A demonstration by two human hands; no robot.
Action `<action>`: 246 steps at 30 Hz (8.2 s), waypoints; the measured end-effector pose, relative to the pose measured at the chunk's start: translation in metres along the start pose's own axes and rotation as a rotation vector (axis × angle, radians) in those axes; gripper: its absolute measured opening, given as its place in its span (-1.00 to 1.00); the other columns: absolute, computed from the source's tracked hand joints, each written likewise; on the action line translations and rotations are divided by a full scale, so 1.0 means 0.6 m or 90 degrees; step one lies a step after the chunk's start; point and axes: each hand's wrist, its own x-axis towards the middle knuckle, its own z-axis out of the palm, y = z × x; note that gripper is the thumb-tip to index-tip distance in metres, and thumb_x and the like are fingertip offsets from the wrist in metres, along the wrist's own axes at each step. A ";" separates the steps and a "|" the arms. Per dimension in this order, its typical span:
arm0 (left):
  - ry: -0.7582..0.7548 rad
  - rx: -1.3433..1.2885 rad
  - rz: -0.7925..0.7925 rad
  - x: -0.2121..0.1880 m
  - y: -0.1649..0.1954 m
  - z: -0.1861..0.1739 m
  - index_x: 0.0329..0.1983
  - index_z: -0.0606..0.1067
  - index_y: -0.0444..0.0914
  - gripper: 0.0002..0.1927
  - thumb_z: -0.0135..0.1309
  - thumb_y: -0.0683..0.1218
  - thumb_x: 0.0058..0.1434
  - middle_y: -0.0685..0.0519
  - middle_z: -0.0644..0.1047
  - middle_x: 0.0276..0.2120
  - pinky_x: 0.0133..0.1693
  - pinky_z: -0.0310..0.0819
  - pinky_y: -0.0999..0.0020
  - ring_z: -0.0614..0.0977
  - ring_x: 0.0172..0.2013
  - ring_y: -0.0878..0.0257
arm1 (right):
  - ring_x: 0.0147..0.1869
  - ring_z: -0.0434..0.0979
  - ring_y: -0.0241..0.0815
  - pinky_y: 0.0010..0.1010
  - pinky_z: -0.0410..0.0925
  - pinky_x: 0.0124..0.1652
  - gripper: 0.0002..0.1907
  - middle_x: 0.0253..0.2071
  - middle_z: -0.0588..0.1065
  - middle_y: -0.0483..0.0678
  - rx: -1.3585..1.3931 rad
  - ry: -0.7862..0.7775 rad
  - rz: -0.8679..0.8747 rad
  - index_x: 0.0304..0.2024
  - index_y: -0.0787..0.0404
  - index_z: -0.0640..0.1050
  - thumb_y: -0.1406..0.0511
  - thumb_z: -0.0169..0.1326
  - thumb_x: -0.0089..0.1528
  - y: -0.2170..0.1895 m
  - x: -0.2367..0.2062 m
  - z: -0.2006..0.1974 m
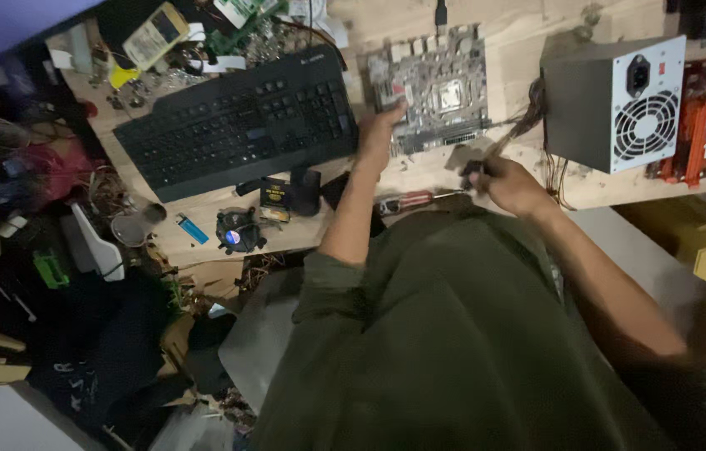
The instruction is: The person picks up a CPU cooler fan at a cluttered workbench, turns it over in their hands, then sits with a motherboard on their lap and aligns and attaches the cooler to the board, working at its corners. They then return the board to the bench and continue handling the cooler and board on the desk.
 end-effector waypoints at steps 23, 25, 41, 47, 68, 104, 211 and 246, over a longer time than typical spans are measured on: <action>0.081 0.824 0.725 -0.033 -0.126 0.011 0.24 0.50 -0.17 -0.52 0.25 0.04 0.29 0.08 0.43 0.12 0.23 0.18 -0.19 0.41 0.14 0.07 | -0.33 0.68 0.11 -0.06 0.49 -0.23 -0.60 -0.38 0.60 0.19 -0.428 0.167 0.129 0.06 0.43 0.46 0.17 -0.04 0.42 0.070 -0.021 0.048; 0.035 0.847 0.677 -0.037 -0.133 0.013 0.22 0.51 -0.19 -0.55 0.25 0.00 0.29 0.04 0.43 0.11 0.18 0.18 -0.15 0.41 0.10 0.07 | -0.30 0.68 0.17 -0.02 0.52 -0.30 -0.59 -0.36 0.58 0.24 -0.311 0.189 0.079 0.03 0.45 0.47 0.16 -0.05 0.44 0.071 -0.012 0.057; 0.096 0.756 0.632 -0.029 -0.125 -0.027 0.17 0.45 -0.17 -0.50 0.26 -0.02 0.17 -0.04 0.41 0.09 0.13 0.13 -0.08 0.39 0.07 -0.04 | -0.11 0.72 0.08 -0.04 0.50 -0.01 -0.45 -0.24 0.63 0.21 -0.393 -0.022 0.206 -0.14 0.37 0.61 -0.02 -0.04 0.41 0.062 0.028 0.017; 0.008 0.723 0.603 -0.032 -0.094 -0.034 0.23 0.41 -0.18 -0.55 0.21 0.00 0.33 -0.04 0.39 0.03 0.06 0.11 -0.04 0.37 0.05 -0.01 | 0.24 0.45 0.13 0.14 0.07 0.34 -0.68 0.06 0.49 0.19 -0.538 0.046 0.043 0.01 0.03 0.65 0.15 0.07 0.26 0.055 -0.008 0.023; -0.030 0.852 0.611 -0.036 -0.094 0.024 0.20 0.48 -0.18 -0.57 0.21 -0.04 0.28 0.02 0.44 -0.04 0.03 0.27 0.03 0.45 0.02 0.03 | 0.08 0.52 0.11 -0.02 0.29 0.10 -0.62 -0.06 0.55 0.17 -0.122 0.079 -0.088 0.00 0.24 0.57 0.11 0.08 0.30 0.052 -0.004 0.017; -0.058 0.701 0.472 -0.027 -0.123 0.069 0.15 0.49 -0.01 -0.64 0.18 0.04 0.28 0.04 0.38 0.17 0.23 0.18 0.05 0.35 0.24 0.03 | -0.13 0.59 -0.25 -0.43 0.45 -0.15 -0.87 -0.13 0.57 -0.03 0.648 0.168 -0.131 -0.04 0.30 0.45 0.34 -0.05 0.45 0.075 0.119 0.073; -0.128 0.740 0.683 0.162 -0.001 0.164 -0.02 0.56 -0.24 -0.74 0.21 -0.19 0.21 0.03 0.53 -0.11 0.11 0.43 0.09 0.54 0.01 0.11 | -0.23 0.48 -0.32 -0.44 0.40 -0.21 -0.94 -0.25 0.51 -0.08 0.568 0.312 -0.254 -0.07 0.34 0.51 0.48 0.05 0.41 -0.040 0.169 -0.079; -0.109 0.618 0.684 0.164 0.002 0.165 -0.09 0.59 -0.24 -0.67 0.15 -0.33 0.06 0.03 0.52 -0.15 0.09 0.43 0.06 0.54 0.02 0.03 | -0.26 0.63 0.17 -0.14 0.46 -0.23 -0.91 -0.28 0.59 0.22 -0.098 0.497 -0.364 -0.22 0.36 0.67 0.50 0.23 0.22 -0.102 0.165 -0.118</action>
